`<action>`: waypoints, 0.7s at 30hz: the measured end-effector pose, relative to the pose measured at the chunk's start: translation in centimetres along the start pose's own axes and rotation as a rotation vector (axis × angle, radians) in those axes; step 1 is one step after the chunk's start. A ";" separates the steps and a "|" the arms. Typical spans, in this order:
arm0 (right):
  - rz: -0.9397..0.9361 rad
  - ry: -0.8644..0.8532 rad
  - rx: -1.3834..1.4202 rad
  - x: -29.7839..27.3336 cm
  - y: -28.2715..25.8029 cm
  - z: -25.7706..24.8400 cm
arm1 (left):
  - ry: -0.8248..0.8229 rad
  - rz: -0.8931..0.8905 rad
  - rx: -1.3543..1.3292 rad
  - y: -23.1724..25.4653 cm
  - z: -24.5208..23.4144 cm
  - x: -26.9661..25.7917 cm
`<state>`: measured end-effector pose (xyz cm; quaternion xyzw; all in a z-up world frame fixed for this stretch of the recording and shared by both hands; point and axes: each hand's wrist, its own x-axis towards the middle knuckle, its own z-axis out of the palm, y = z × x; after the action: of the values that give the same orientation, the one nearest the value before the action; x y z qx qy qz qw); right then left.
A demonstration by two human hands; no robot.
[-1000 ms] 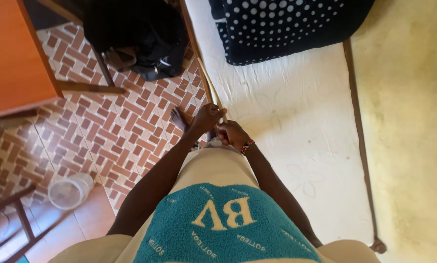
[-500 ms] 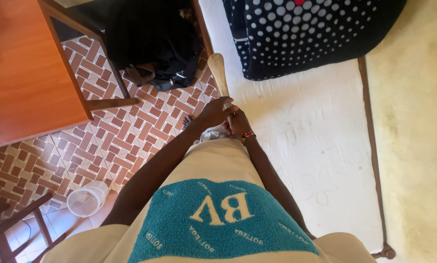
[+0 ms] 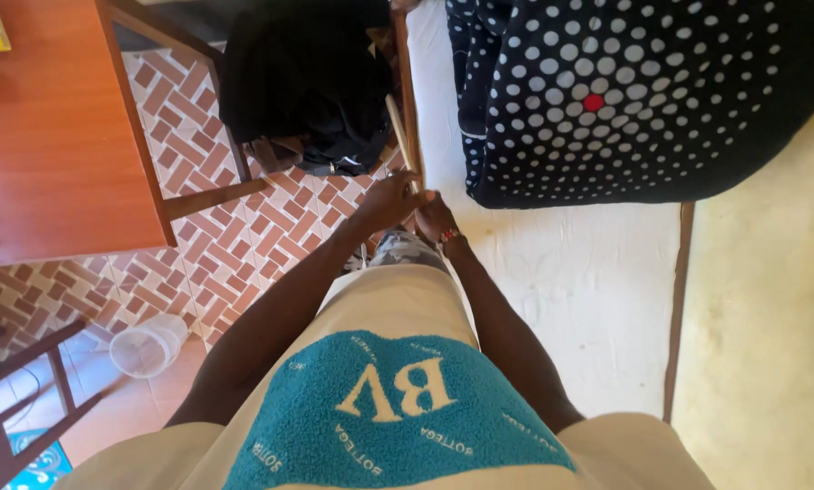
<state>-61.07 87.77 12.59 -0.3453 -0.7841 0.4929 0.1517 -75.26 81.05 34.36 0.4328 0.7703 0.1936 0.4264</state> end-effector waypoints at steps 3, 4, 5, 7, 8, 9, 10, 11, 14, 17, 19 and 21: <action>0.091 -0.033 -0.294 4.5 -0.2 -1.1 | 0.091 0.081 0.011 -1.0 0.0 3.4; 0.079 -0.050 -0.299 6.3 -1.2 -2.5 | 0.105 0.069 0.001 -1.1 0.1 4.5; 0.113 -0.073 -0.322 8.0 -2.2 -3.7 | 0.105 0.113 0.001 -1.3 0.3 5.5; 0.147 -0.123 -0.344 10.3 -4.8 -5.9 | 0.107 0.131 -0.009 -0.7 0.3 6.3; 0.170 -0.168 -0.385 11.3 -6.5 -7.4 | 0.089 0.122 -0.017 0.4 -0.2 6.6; 0.191 -0.213 -0.426 12.3 -8.1 -8.9 | 0.070 0.113 -0.026 1.6 -0.6 6.8; 0.190 -0.221 -0.432 13.0 -8.6 -9.7 | 0.073 0.109 -0.034 2.1 -0.7 7.1; 0.191 -0.241 -0.469 13.7 -9.1 -10.5 | 0.069 0.068 -0.036 2.6 -0.8 7.3; 0.216 -0.284 -0.516 16.1 -8.8 -11.5 | 0.088 0.009 -0.057 2.7 -0.5 9.3; 0.232 -0.295 -0.519 17.1 -7.9 -11.5 | 0.101 -0.019 -0.074 2.0 0.0 10.1; 0.217 -0.274 -0.518 17.7 -7.7 -11.6 | 0.100 -0.018 -0.072 2.6 -0.5 10.3; 0.294 -0.318 -0.520 18.3 -7.8 -11.8 | 0.053 -0.058 -0.048 4.2 -1.5 10.0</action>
<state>-70.38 106.11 23.06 -0.4006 -0.8392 0.3408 -0.1384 -76.97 91.85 33.11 0.3946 0.7886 0.2109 0.4217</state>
